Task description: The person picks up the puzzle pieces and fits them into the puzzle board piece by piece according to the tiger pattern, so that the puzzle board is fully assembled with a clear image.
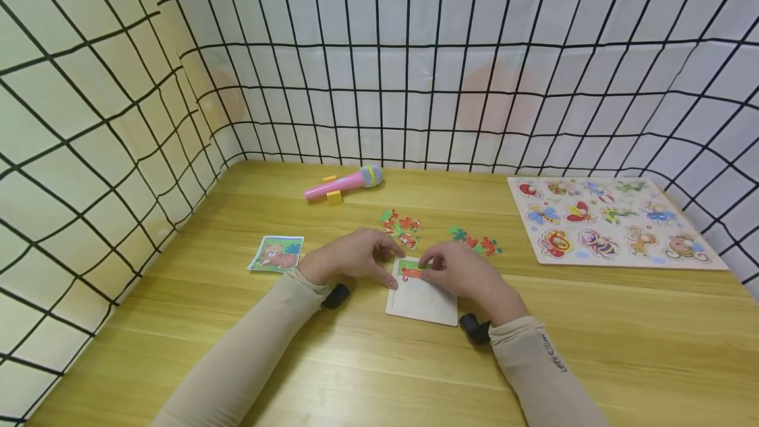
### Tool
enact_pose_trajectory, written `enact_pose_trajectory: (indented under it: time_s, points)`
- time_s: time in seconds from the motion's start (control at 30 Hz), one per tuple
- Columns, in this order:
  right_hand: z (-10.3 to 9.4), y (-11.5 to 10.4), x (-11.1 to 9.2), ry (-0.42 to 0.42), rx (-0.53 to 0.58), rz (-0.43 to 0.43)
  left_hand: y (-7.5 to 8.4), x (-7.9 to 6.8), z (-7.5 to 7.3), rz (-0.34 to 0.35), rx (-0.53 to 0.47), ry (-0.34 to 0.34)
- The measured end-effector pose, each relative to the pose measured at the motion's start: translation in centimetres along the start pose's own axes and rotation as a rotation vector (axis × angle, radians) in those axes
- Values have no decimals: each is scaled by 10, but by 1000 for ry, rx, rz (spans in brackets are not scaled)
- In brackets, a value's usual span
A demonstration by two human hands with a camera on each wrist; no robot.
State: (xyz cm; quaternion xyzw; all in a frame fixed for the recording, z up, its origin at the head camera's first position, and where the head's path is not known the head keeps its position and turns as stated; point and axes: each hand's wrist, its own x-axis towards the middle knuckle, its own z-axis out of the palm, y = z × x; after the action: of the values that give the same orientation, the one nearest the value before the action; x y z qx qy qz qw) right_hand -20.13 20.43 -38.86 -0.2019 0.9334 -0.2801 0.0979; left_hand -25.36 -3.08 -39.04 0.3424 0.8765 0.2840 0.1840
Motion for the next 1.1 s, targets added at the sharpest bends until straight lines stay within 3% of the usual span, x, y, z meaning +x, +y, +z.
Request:
enact_pose_trajectory:
  time_s: [0.4, 1.1]
  points:
    - [-2, -2, -1, 13, 15, 34, 0, 1, 0, 14, 26, 3]
    - [0, 0, -1, 17, -6, 9, -1, 2, 1, 16, 29, 6]
